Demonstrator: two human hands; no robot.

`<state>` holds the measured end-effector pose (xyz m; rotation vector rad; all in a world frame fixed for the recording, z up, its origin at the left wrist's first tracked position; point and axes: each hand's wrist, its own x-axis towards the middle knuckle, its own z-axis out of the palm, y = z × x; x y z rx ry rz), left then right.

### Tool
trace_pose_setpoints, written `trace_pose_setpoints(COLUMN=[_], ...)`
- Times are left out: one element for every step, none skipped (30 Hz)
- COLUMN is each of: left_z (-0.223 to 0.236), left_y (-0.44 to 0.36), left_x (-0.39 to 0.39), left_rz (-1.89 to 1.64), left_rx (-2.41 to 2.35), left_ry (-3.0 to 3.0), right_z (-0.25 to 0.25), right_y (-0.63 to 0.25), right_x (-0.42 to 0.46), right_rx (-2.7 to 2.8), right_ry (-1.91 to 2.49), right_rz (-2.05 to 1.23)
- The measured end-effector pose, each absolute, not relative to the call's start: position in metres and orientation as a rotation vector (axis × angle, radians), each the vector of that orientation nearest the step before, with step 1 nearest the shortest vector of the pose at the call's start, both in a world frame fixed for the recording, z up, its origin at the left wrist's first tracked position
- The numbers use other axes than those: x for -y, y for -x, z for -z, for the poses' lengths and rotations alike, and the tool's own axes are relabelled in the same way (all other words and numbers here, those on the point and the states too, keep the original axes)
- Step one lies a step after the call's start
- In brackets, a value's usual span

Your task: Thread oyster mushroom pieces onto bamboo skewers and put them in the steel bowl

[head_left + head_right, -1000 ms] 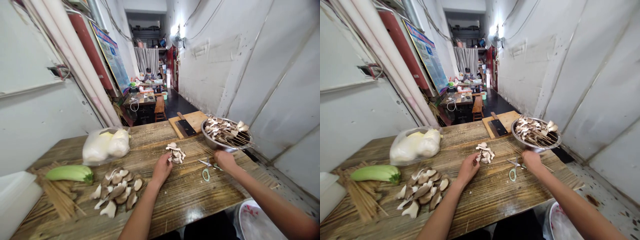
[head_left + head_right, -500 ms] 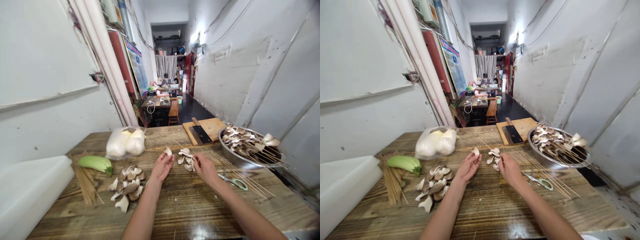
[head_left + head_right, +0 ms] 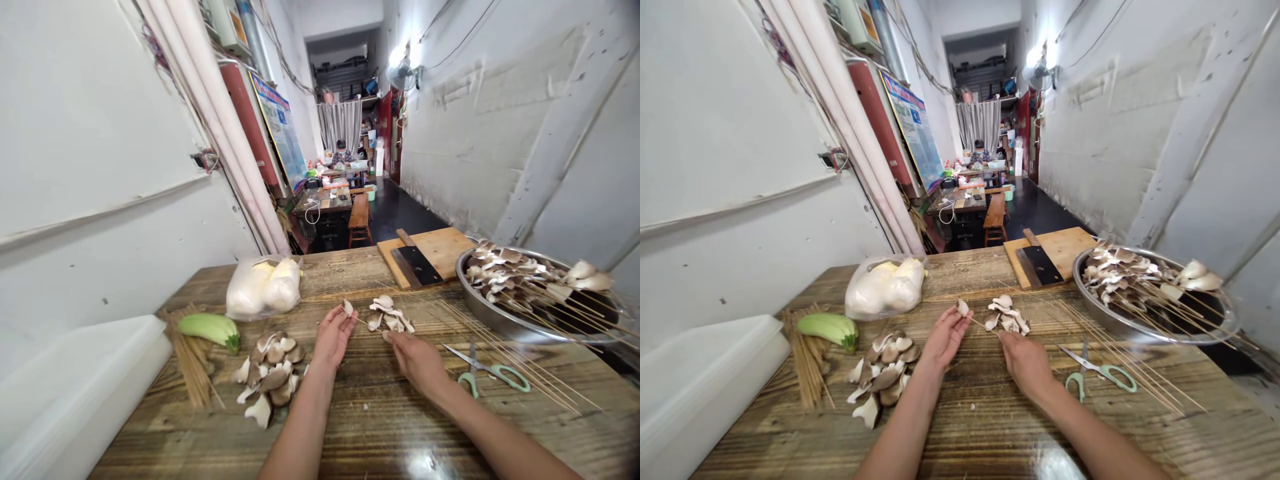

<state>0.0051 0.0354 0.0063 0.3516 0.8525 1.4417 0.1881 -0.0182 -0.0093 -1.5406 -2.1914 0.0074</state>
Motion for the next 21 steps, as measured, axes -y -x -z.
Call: trace_pose_setpoints(left_z=[-0.007, -0.007, -0.007, -0.006, -0.006, -0.005, -0.005, -0.005, -0.005, -0.005, -0.005, -0.005, -0.005, -0.005, -0.005, -0.005, -0.005, -0.005, -0.005, -0.005, -0.005], left_y=[-0.004, -0.003, -0.002, -0.001, 0.001, 0.002, 0.002, 0.003, 0.004, 0.004, 0.005, 0.006, 0.006, 0.007, 0.008, 0.009, 0.01, 0.011, 0.012, 0.012, 0.013], left_x=[-0.036, -0.036, -0.036, -0.037, -0.038, -0.038, -0.039, -0.04, -0.041, -0.041, -0.042, -0.043, -0.044, -0.044, -0.045, -0.046, -0.046, -0.046, -0.046, -0.046, -0.046], left_rz=[-1.437, -1.433, -1.43, -1.43, -1.432, -1.44, -1.452, -1.465, -1.476, -1.486, -1.494, -1.5, -1.504, -1.507, -1.508, -1.507, -1.506, -1.507, -1.507, -1.503, -1.493], left_rx=[-0.843, -0.837, -0.835, -0.84, -0.847, -0.85, -0.85, -0.847, -0.843, -0.84, -0.84, -0.843, -0.845, -0.841, -0.83, -0.815, -0.799, -0.784, -0.772, -0.764, -0.756], left_ry=[-0.336, -0.324, -0.32, -0.319, -0.32, -0.321, -0.319, -0.313, -0.305, -0.294, -0.283, -0.272, -0.261, -0.252, -0.243, -0.235, -0.228, -0.222, -0.217, -0.211, -0.204], right_z=[0.008, 0.007, 0.006, 0.005, 0.005, 0.005, 0.006, 0.006, 0.007, 0.008, 0.009, 0.01, 0.01, 0.011, 0.012, 0.013, 0.013, 0.013, 0.013, 0.012, 0.01], right_y=[-0.188, -0.188, -0.188, -0.188, -0.188, -0.188, -0.188, -0.188, -0.188, -0.188, -0.189, -0.189, -0.189, -0.189, -0.188, -0.188, -0.188, -0.187, -0.187, -0.186, -0.186], right_x=[0.018, 0.018, 0.018, 0.018, 0.019, 0.018, 0.018, 0.018, 0.018, 0.019, 0.019, 0.019, 0.02, 0.021, 0.021, 0.022, 0.022, 0.023, 0.023, 0.023, 0.023], right_rx=[2.198, 2.204, 2.21, 2.213, 2.212, 2.21, 2.207, 2.207, 2.207, 2.208, 2.209, 2.209, 2.206, 2.203, 2.2, 2.199, 2.199, 2.2, 2.198, 2.193, 2.182], right_ry=[1.559, 1.568, 1.57, 1.568, 1.564, 1.561, 1.558, 1.555, 1.55, 1.544, 1.533, 1.519, 1.504, 1.492, 1.482, 1.475, 1.472, 1.471, 1.466, 1.456, 1.439], right_rz=[-0.012, -0.017, -0.026, -0.037, -0.051, -0.064, -0.076, -0.086, -0.093, -0.1, -0.109, -0.118, -0.13, -0.142, -0.153, -0.163, -0.169, -0.17, -0.166, -0.155, -0.133])
